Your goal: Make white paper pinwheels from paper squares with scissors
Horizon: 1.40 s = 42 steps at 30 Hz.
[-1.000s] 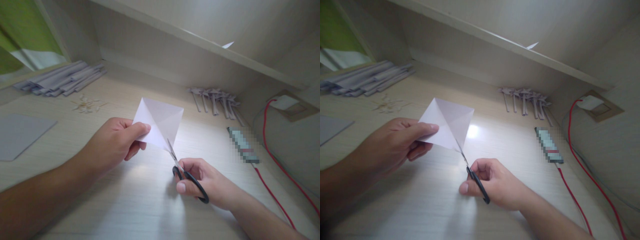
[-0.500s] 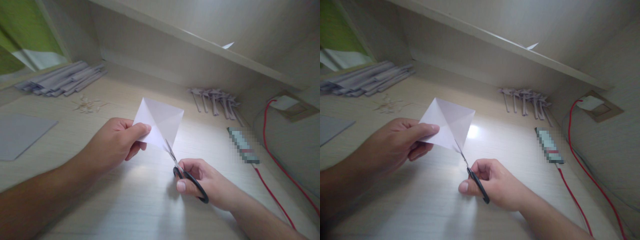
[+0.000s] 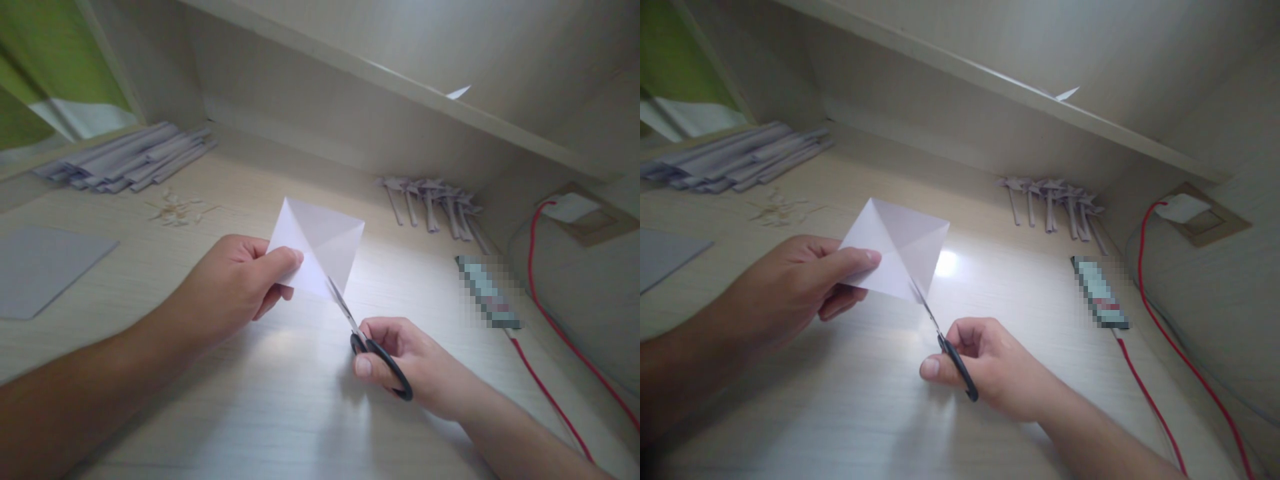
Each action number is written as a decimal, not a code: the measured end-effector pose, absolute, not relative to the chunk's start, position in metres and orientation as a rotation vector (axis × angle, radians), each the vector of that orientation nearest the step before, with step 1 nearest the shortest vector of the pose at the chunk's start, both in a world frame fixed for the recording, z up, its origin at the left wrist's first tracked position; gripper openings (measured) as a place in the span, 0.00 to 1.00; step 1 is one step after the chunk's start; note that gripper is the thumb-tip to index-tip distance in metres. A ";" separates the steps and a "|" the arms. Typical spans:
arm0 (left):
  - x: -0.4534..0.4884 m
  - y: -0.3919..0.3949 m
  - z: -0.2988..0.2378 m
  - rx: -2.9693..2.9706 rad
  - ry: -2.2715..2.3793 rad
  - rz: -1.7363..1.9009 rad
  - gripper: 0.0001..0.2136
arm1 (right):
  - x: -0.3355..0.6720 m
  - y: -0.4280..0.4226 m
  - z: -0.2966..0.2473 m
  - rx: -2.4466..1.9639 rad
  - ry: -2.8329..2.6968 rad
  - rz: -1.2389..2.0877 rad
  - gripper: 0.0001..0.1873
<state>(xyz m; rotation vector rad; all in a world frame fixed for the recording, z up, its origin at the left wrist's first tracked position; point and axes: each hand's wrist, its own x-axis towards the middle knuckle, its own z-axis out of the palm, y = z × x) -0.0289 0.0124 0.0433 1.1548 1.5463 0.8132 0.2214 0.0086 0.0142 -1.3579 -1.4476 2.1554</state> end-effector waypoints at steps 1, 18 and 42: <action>-0.029 0.012 0.043 1.154 1.547 0.813 0.24 | 0.221 0.009 0.014 -1.364 -1.446 2.153 0.28; -0.027 0.013 0.043 1.163 1.563 0.827 0.21 | 0.223 0.009 0.010 -1.388 -1.482 2.121 0.30; -0.023 0.012 0.036 1.184 1.415 0.766 0.17 | 0.223 0.010 0.008 -1.318 -1.487 2.146 0.28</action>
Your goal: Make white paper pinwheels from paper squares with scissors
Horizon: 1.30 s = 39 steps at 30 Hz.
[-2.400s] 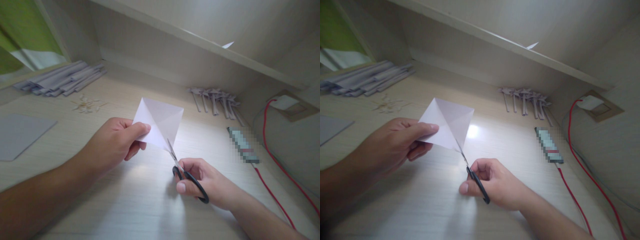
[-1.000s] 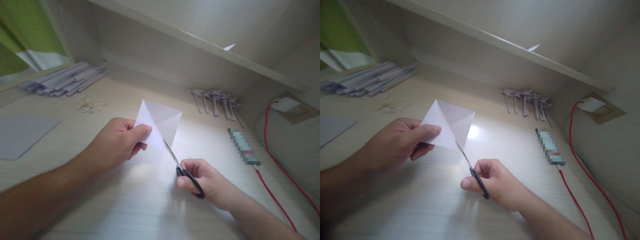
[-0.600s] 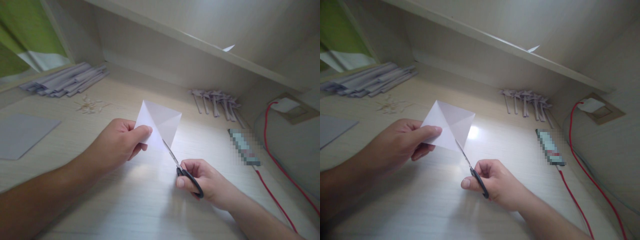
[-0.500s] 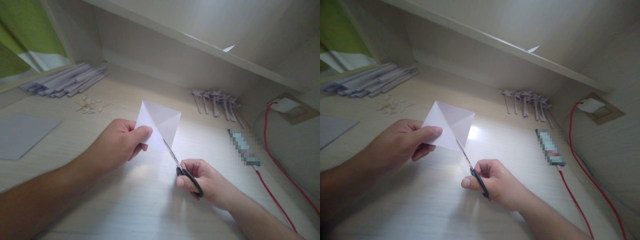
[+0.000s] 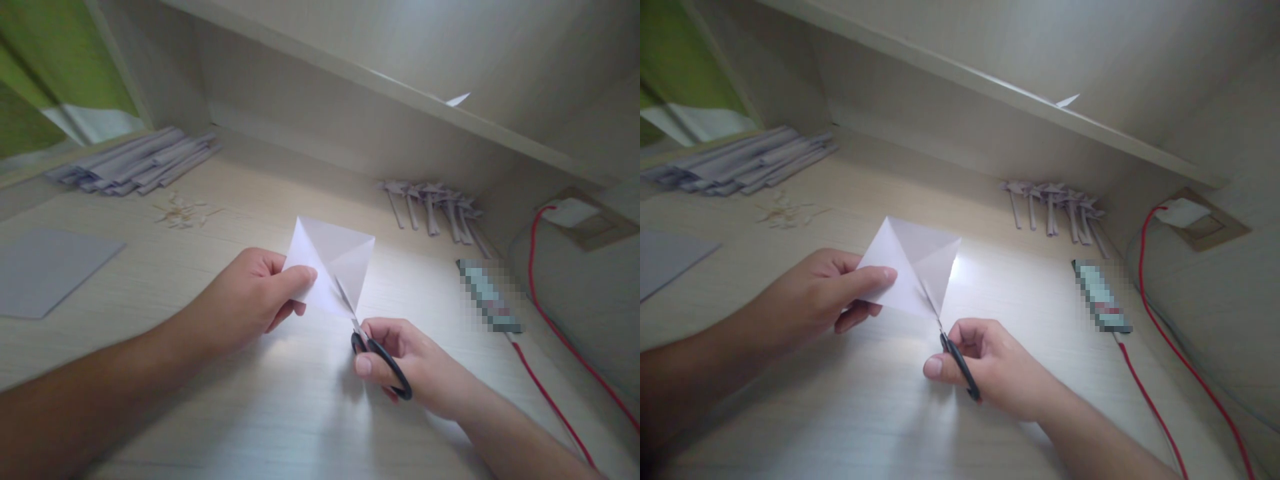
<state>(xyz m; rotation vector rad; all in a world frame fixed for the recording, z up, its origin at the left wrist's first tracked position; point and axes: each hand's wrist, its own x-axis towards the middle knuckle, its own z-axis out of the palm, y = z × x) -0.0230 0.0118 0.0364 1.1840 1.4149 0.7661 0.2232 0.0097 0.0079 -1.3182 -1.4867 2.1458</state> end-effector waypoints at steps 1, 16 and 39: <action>-0.023 0.012 0.036 1.187 1.409 0.768 0.17 | 0.223 0.010 0.008 -1.307 -1.478 2.149 0.27; -0.024 0.010 0.035 1.193 1.407 0.749 0.18 | 0.224 0.008 0.009 -1.261 -1.455 2.162 0.25; -0.024 0.010 0.035 1.263 1.431 0.774 0.18 | 0.224 0.009 0.006 -1.377 -1.538 2.070 0.30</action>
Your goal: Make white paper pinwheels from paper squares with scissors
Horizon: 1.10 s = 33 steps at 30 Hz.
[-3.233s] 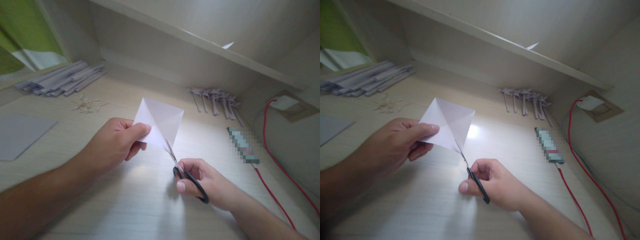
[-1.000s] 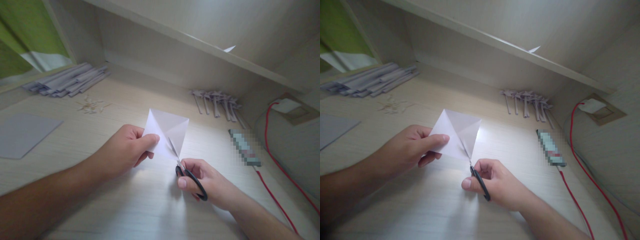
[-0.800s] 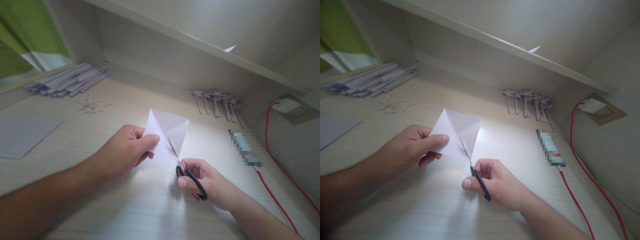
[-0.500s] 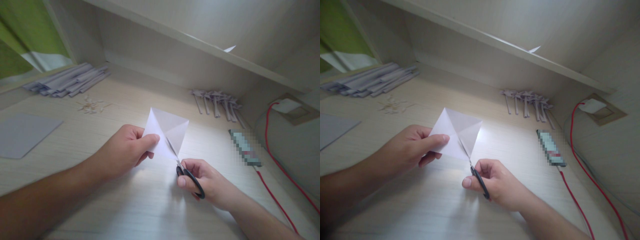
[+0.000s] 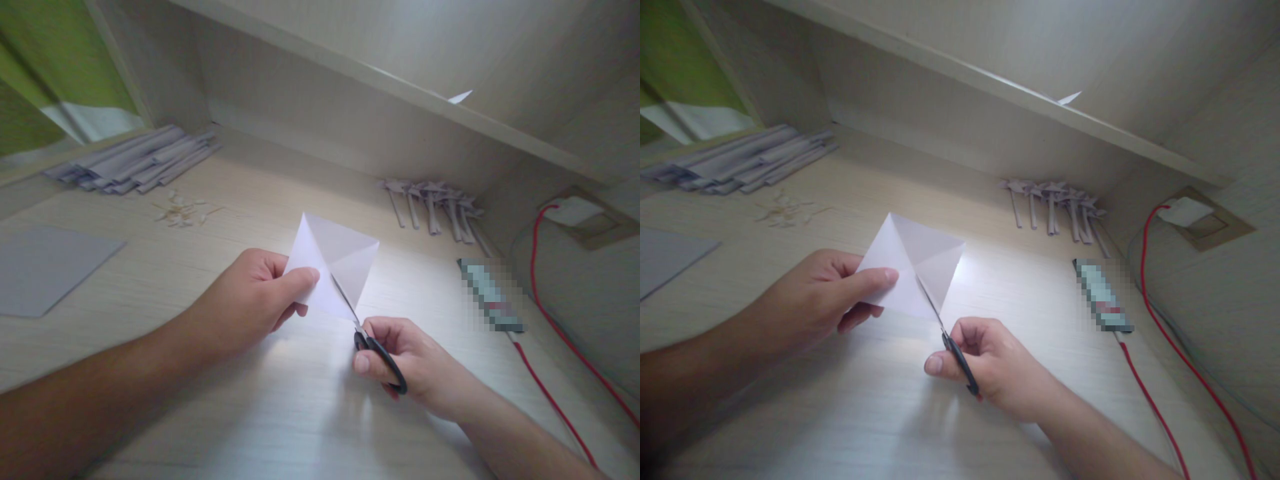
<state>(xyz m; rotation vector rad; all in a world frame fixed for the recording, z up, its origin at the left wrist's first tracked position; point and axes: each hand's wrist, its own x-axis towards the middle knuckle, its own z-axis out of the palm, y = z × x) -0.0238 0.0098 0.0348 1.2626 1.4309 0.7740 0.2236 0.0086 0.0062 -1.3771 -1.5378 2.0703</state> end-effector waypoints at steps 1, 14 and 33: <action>-0.024 0.010 0.035 1.265 1.431 0.774 0.18 | 0.224 0.009 0.006 -1.375 -1.535 2.070 0.30; -0.024 0.009 0.035 1.250 1.434 0.776 0.18 | 0.222 0.008 0.004 -1.357 -1.512 2.069 0.29; -0.025 0.008 0.032 1.255 1.417 0.784 0.18 | 0.219 0.010 0.009 -1.383 -1.523 2.065 0.31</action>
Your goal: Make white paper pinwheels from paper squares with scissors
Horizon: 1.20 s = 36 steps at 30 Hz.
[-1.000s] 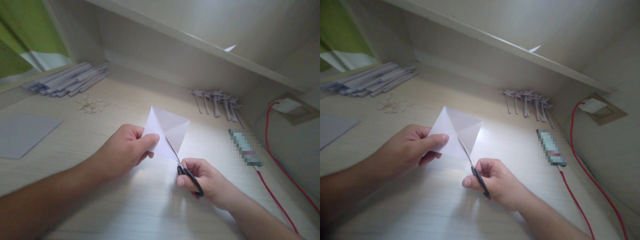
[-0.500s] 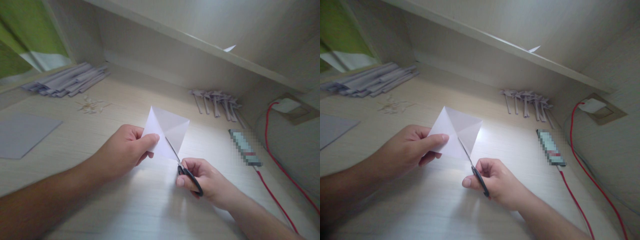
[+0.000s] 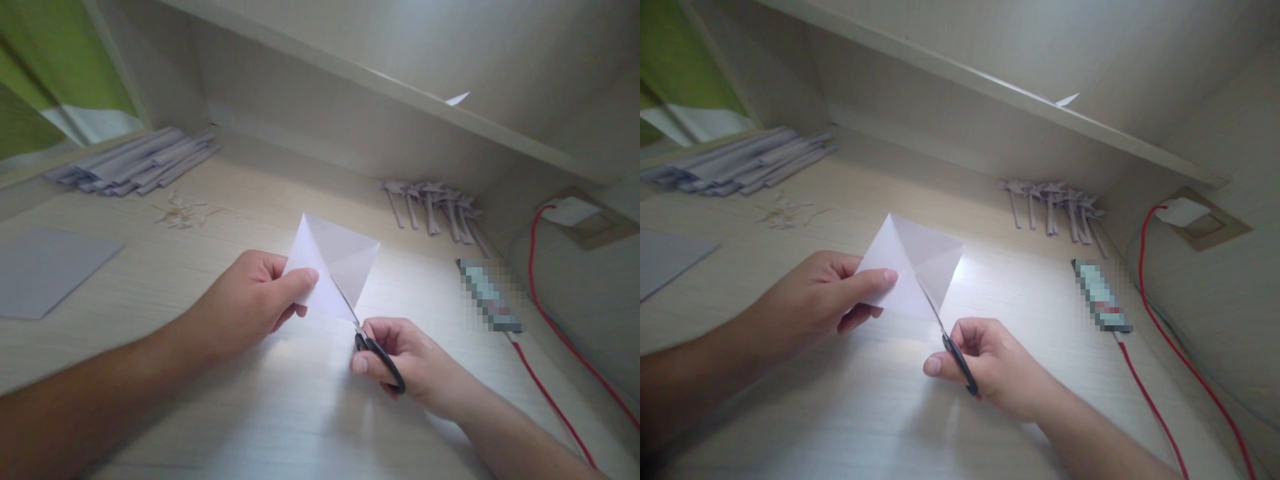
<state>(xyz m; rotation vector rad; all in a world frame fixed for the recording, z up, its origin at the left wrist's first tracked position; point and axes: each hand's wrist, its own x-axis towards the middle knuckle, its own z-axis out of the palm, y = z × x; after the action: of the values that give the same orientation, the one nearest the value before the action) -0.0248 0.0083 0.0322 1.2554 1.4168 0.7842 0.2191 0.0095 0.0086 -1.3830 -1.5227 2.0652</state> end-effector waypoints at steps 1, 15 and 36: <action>-0.025 0.008 0.032 1.257 1.415 0.785 0.19 | 0.220 0.010 0.009 -1.382 -1.521 2.078 0.30; -0.040 0.020 0.032 1.393 1.535 1.030 0.22 | 0.230 0.012 0.009 -1.376 -1.653 2.250 0.22; -0.030 0.008 0.008 1.297 1.121 0.584 0.14 | 0.215 0.014 0.001 -1.139 -1.368 1.598 0.18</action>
<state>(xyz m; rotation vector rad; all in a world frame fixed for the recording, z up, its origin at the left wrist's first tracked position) -0.0296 0.0084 0.0079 1.2971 1.1213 0.5840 0.2147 0.0138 0.0006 -1.1394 -1.3676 1.5981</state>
